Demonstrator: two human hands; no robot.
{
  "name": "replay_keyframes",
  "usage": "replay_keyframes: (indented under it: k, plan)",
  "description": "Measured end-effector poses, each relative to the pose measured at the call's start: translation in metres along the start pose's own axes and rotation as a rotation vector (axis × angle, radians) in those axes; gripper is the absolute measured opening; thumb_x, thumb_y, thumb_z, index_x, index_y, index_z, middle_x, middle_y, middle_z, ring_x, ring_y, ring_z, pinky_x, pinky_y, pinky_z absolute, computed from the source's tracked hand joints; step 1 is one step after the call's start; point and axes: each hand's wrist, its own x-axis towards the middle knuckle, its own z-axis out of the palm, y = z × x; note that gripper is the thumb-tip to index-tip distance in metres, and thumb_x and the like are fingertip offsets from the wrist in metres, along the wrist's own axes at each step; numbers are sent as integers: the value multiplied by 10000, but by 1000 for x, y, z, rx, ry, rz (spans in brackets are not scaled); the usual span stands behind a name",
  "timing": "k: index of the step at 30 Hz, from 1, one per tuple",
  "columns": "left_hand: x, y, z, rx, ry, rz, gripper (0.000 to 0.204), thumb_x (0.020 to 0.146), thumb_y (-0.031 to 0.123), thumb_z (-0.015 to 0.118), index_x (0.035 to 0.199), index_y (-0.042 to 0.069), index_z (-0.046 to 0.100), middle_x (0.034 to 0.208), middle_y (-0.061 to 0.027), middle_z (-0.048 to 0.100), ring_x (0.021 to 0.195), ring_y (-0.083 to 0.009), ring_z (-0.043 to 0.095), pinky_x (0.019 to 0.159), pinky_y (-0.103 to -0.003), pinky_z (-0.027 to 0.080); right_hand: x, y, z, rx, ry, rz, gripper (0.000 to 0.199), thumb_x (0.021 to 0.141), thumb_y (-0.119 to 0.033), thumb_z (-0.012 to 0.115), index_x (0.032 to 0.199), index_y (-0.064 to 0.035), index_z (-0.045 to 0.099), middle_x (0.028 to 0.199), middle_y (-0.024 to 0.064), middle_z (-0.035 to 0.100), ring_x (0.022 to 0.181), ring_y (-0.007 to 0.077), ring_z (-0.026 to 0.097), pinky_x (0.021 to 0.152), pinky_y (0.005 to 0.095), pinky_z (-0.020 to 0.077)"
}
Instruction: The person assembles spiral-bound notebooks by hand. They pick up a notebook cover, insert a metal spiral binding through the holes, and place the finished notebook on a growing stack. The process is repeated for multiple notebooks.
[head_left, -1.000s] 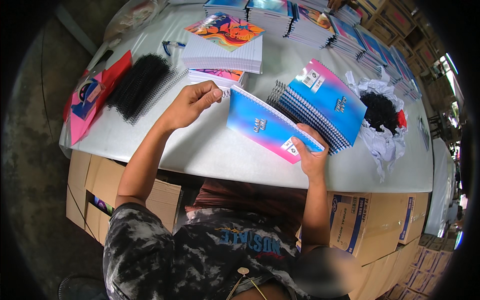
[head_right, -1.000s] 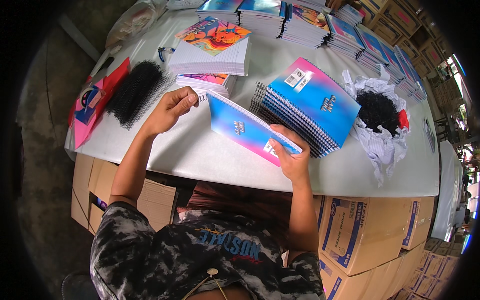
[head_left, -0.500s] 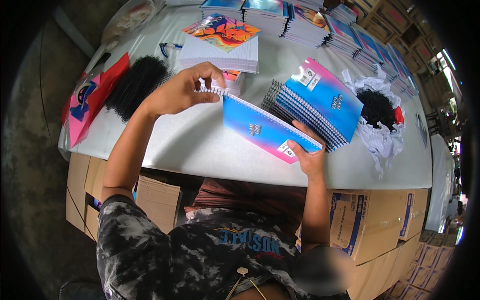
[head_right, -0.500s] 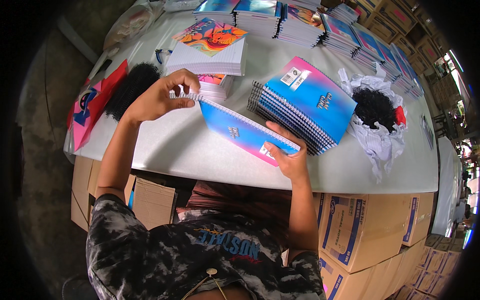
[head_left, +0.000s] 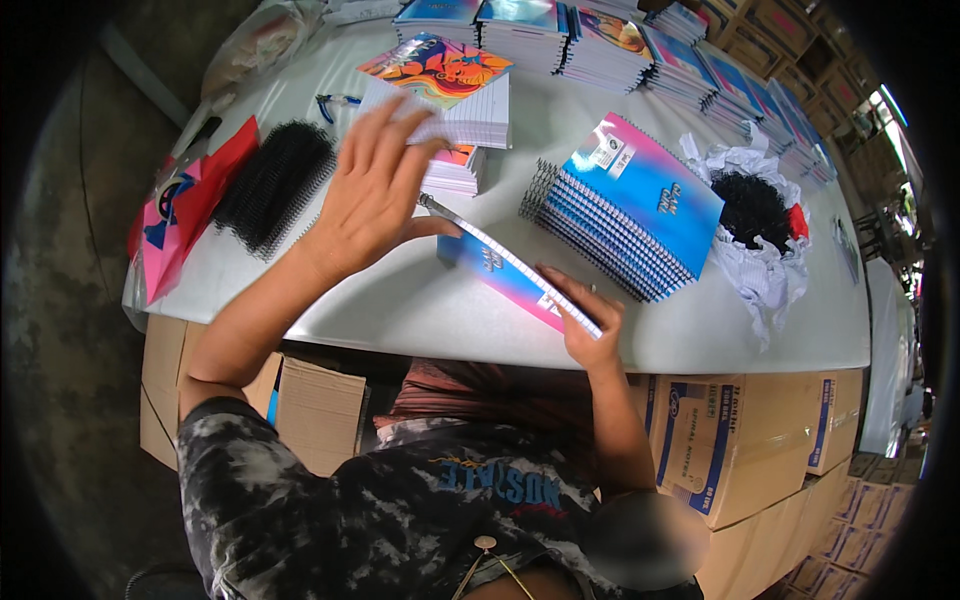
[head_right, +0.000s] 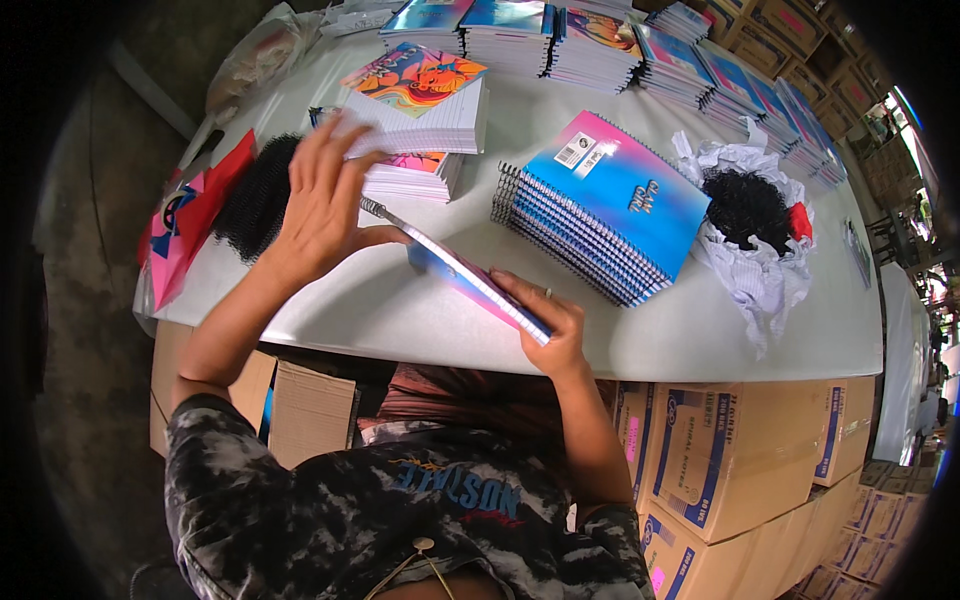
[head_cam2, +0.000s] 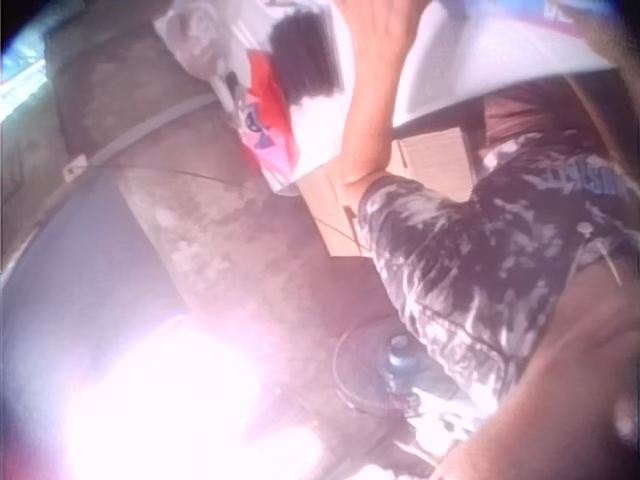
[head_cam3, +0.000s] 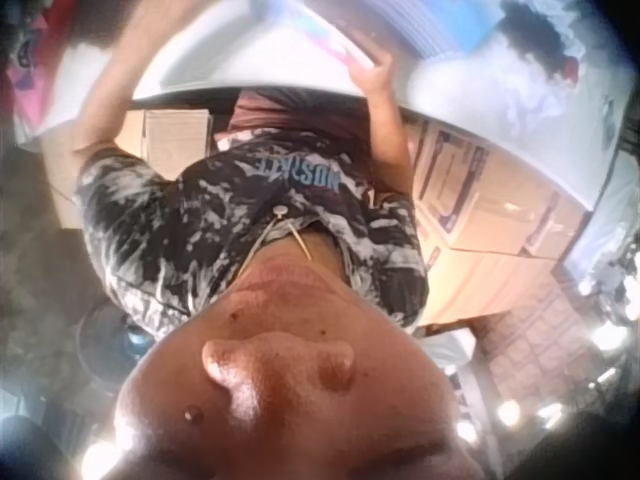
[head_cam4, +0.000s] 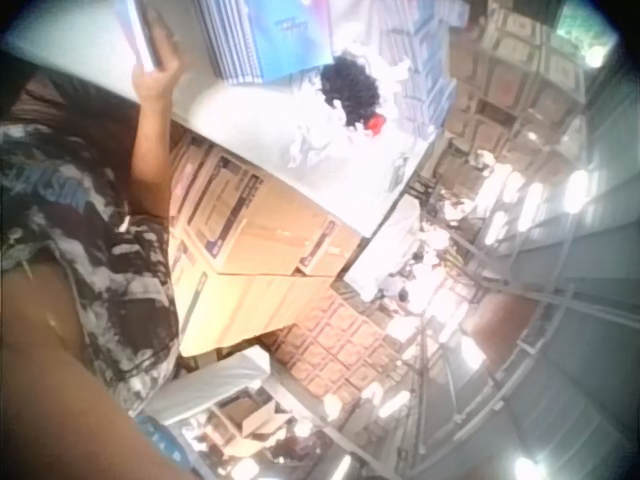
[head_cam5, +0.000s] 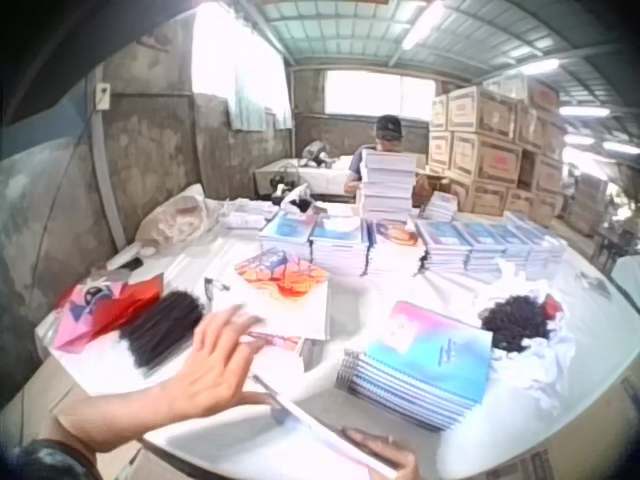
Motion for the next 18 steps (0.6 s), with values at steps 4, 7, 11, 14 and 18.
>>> replay_keyframes:
  k: [4, 7, 11, 14, 18]
  plan:
    - [-93, 20, 86, -96, 9, 27, 905, 721, 694, 456, 1295, -2, 391, 1404, -222, 265, 1327, -410, 149, 1032, -598, 43, -10, -2, 8, -11, 32, -15, 341, 721, 108, 527, 1035, 27, 630, 991, 159, 654, 897, 237, 653, 789, 288, 502]
    - [-75, 0, 71, 136, 378, 244, 1061, 756, 768, 295, 1378, -75, 123, 1439, -277, 78, 1313, -485, -89, 972, -645, -118, -14, -2, 9, 35, 34, -54, 336, 722, 82, 535, 1044, 38, 621, 987, 172, 652, 893, 269, 653, 767, 297, 510]
    - [-67, -15, 85, -25, 486, -215, 1128, 694, 818, 300, 1366, -73, 140, 1412, -329, 53, 1299, -526, -30, 1014, -600, -73, -13, -18, 24, -91, -41, -208, 324, 735, 33, 559, 1053, 30, 622, 990, 163, 653, 889, 262, 654, 787, 329, 502]
    - [-96, 25, 89, -25, 192, 94, 1087, 706, 777, 333, 1364, -76, 190, 1415, -330, 40, 1324, -469, -36, 974, -628, -116, -14, -9, 22, -61, 56, -177, 307, 742, 32, 563, 1042, 32, 627, 983, 171, 653, 891, 267, 653, 797, 324, 499]
    - [-79, -36, 69, 83, 586, -226, 1055, 761, 665, 469, 1349, -130, 102, 1421, -327, 38, 1336, -438, 14, 1029, -596, -24, -19, -25, 28, -43, -30, -205, 297, 743, 26, 572, 1034, 35, 628, 965, 170, 657, 886, 274, 654, 784, 323, 507]
